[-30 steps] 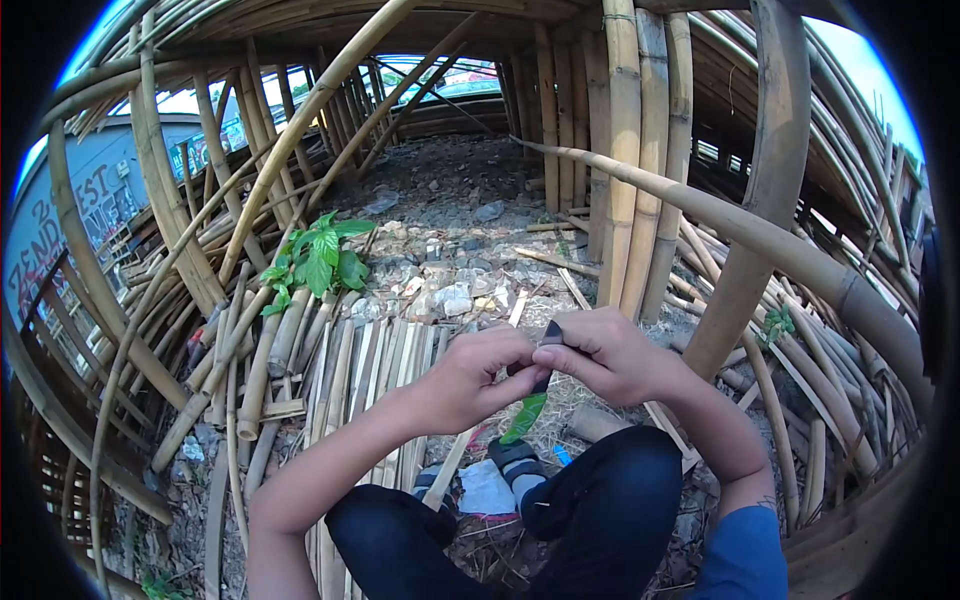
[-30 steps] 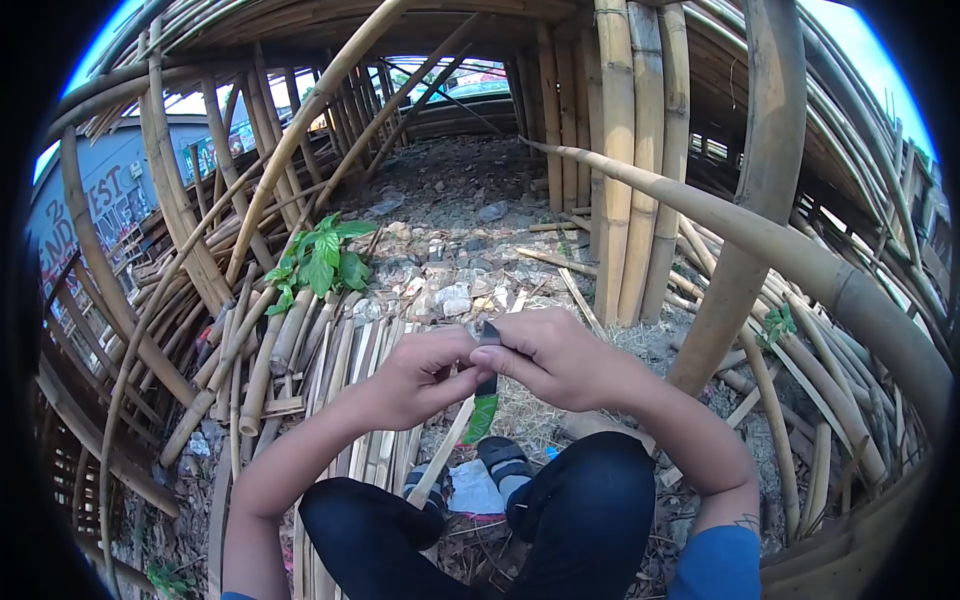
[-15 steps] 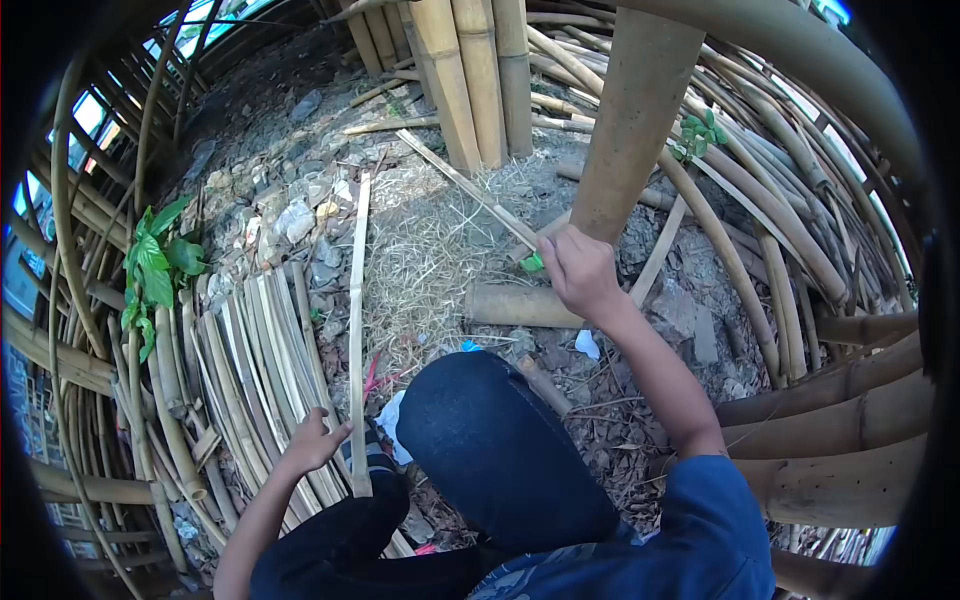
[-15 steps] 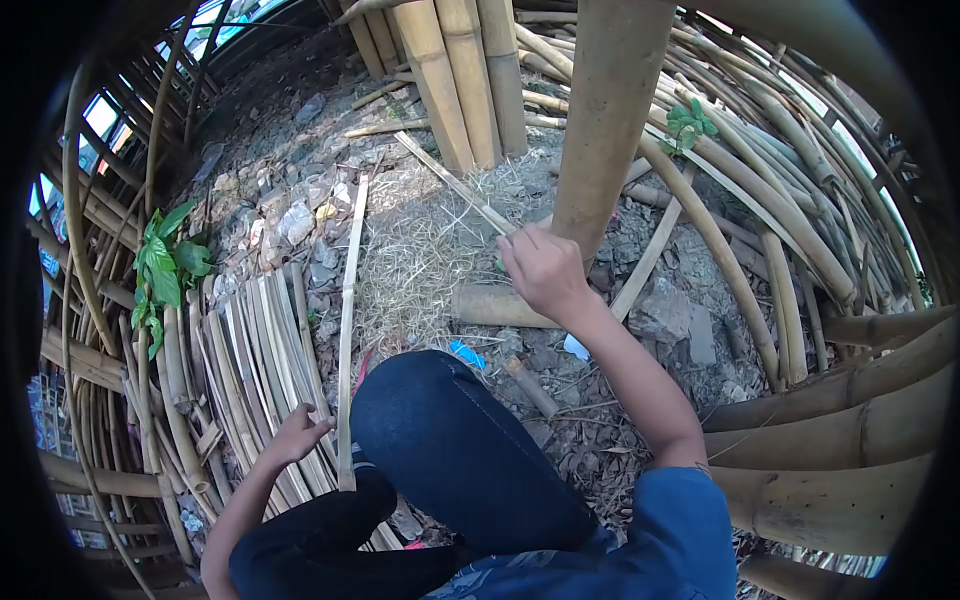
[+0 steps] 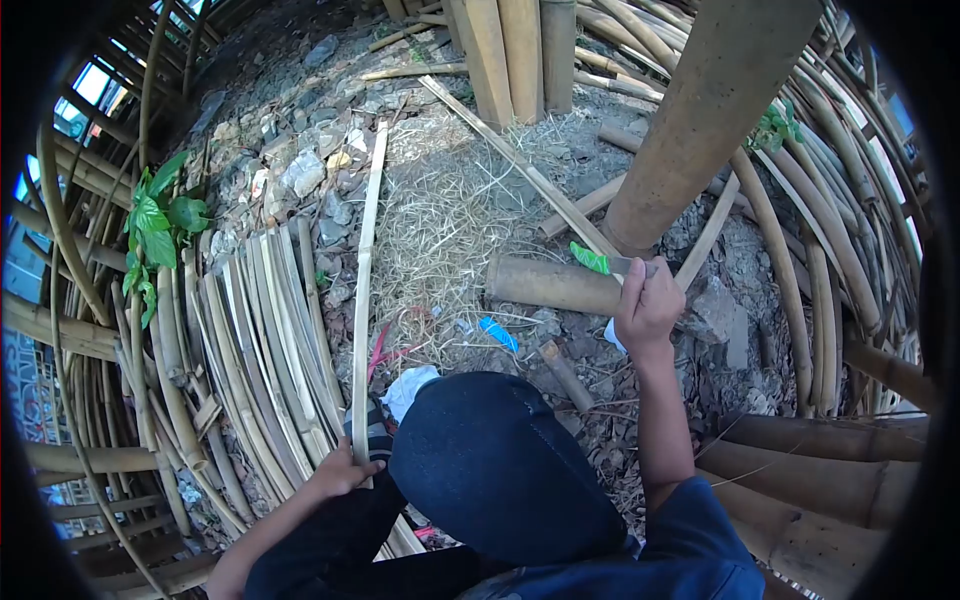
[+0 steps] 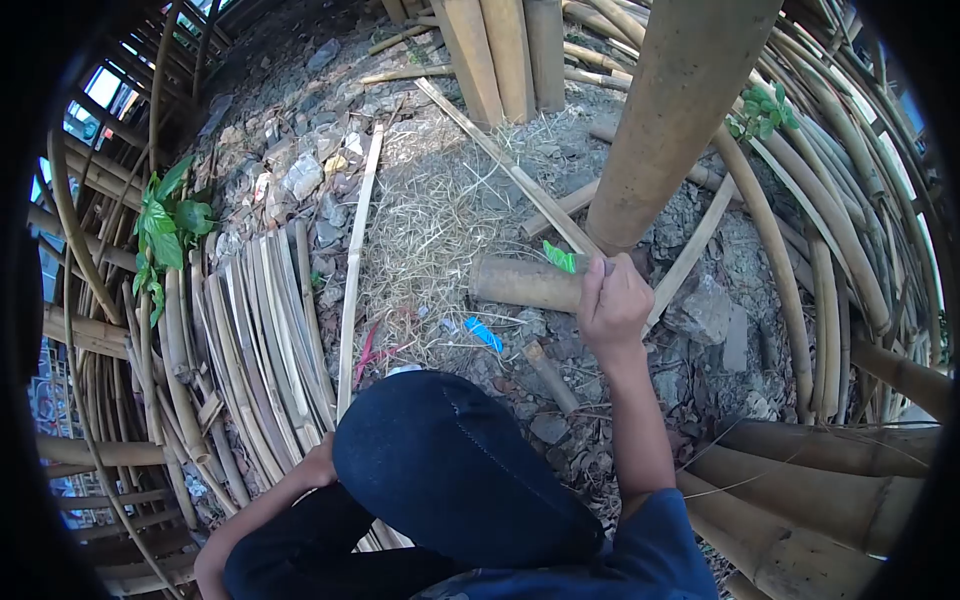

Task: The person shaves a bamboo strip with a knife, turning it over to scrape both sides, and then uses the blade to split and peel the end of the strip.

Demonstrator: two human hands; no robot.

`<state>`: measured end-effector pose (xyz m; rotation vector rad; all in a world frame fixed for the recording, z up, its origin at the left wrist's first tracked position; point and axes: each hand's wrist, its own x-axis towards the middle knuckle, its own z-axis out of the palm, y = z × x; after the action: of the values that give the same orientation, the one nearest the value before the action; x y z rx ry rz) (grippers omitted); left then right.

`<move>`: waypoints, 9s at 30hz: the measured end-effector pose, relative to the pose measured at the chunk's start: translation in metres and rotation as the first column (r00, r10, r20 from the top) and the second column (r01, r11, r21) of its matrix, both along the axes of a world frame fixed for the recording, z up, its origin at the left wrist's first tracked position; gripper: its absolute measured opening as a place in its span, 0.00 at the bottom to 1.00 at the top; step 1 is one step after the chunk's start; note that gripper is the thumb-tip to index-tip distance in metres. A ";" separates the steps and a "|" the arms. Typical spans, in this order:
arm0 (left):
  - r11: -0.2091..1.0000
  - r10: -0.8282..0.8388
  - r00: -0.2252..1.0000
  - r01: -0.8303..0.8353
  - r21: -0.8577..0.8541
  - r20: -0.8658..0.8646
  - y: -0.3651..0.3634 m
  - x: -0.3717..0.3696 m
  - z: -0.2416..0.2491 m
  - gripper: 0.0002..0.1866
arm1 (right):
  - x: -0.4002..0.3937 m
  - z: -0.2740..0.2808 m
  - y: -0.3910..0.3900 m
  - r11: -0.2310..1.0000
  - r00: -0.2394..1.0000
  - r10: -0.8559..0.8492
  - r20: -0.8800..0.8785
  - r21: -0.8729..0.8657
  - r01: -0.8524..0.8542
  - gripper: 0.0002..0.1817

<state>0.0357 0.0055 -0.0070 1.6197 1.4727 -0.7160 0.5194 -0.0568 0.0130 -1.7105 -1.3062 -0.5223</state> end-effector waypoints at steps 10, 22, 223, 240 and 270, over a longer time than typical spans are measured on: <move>0.992 -0.123 0.986 0.120 -0.030 -0.110 -0.006 -0.010 -0.015 0.44 | 0.023 -0.002 -0.002 0.995 0.992 -0.102 0.075 0.016 0.102 0.12; 0.987 -0.153 0.987 0.155 0.041 -0.049 -0.011 -0.026 -0.027 0.36 | 0.006 -0.051 0.004 0.996 0.974 -0.061 0.217 -0.045 0.073 0.13; 0.573 0.248 -0.001 -0.806 -0.148 0.969 0.037 -0.038 0.200 0.16 | -0.319 0.166 0.173 -0.228 0.071 0.382 -0.921 -0.168 -0.959 0.27; 0.605 0.270 0.076 -0.789 -0.108 0.960 0.031 -0.039 0.204 0.19 | -0.292 0.168 0.194 0.003 0.238 0.576 -0.782 -0.289 -0.957 0.29; 0.516 0.276 0.172 -0.857 0.005 0.946 0.037 -0.040 0.198 0.22 | -0.324 0.163 0.137 0.355 0.399 0.916 -0.035 -0.390 -0.850 0.25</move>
<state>-0.0042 0.0426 0.1909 1.1613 1.3163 1.0903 0.1956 0.0802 0.1762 -0.8955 -2.3364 0.2543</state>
